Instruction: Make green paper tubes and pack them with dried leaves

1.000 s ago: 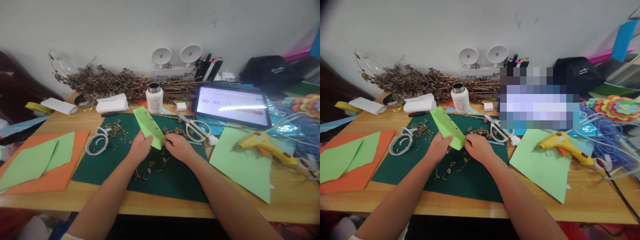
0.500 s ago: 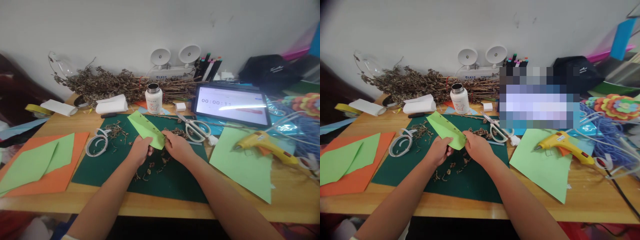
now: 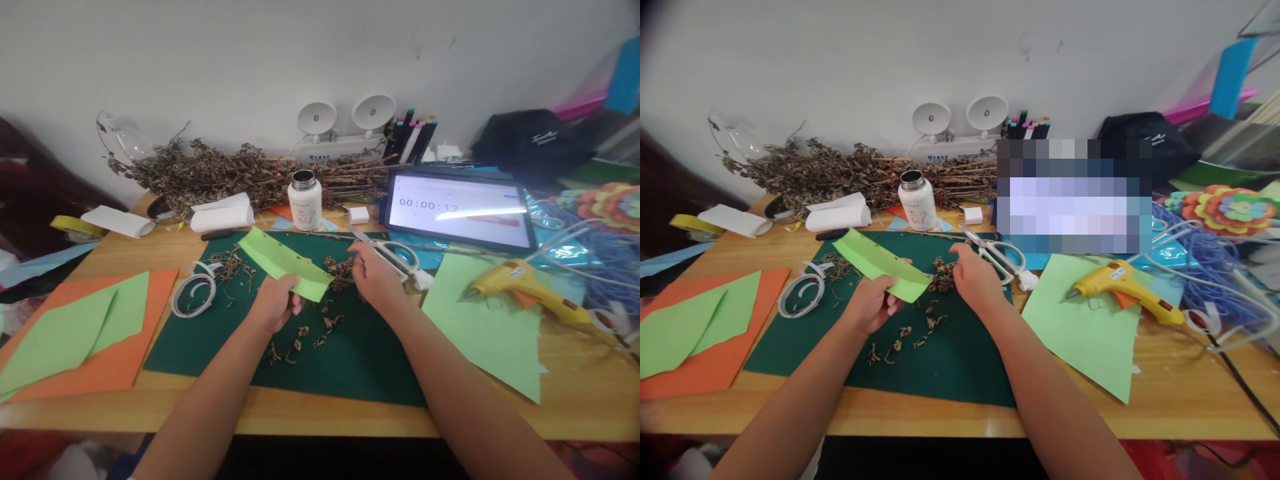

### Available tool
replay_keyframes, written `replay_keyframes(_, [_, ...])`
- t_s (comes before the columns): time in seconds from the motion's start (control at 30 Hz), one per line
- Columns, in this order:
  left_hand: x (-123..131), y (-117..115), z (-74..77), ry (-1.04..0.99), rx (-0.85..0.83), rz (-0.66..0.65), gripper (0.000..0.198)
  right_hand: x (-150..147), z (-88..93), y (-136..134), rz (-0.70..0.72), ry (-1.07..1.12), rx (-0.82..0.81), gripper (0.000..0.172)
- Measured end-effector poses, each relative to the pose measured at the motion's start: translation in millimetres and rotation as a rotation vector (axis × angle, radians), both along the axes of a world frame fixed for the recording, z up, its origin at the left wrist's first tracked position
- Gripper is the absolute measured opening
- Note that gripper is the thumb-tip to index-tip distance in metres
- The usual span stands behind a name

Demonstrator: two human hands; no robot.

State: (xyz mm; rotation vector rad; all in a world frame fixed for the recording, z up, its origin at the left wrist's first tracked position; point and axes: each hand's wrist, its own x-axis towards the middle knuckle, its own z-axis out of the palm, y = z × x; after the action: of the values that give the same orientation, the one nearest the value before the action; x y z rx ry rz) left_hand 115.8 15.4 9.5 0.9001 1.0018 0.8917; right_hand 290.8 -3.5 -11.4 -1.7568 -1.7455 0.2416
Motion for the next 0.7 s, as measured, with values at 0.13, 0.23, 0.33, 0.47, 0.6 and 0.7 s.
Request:
replay_keyframes(0.13, [-4.2,6.3,0.7,0.024,0.036,0.065,0.043,6.3,0.0,-1.8,0.045,0.139,0.086,0.025])
replay_keyframes(0.23, [-2.5,5.4,-1.6,0.053,0.037,0.064,0.05,2.2,-3.1,-1.6,0.202,0.126,0.131,0.023])
replay_keyframes(0.33, [0.3,1.6,-3.3,0.067,0.049,0.06,0.053,-2.4,-5.1,-1.2,0.298,0.11,0.136,0.022])
replay_keyframes(0.47, [1.7,-0.4,-5.5,0.067,0.056,0.034,0.054,-6.0,-0.2,-4.3,0.309,0.214,0.042,0.017])
replay_keyframes(0.6, [1.7,-0.5,-9.0,0.089,0.064,0.005,0.05,-9.5,5.8,-8.2,0.338,0.291,-0.118,0.015])
replay_keyframes(0.7, [2.0,-1.5,-13.4,0.075,0.043,-0.035,0.046,-12.3,6.1,-8.2,0.338,0.253,-0.153,0.011])
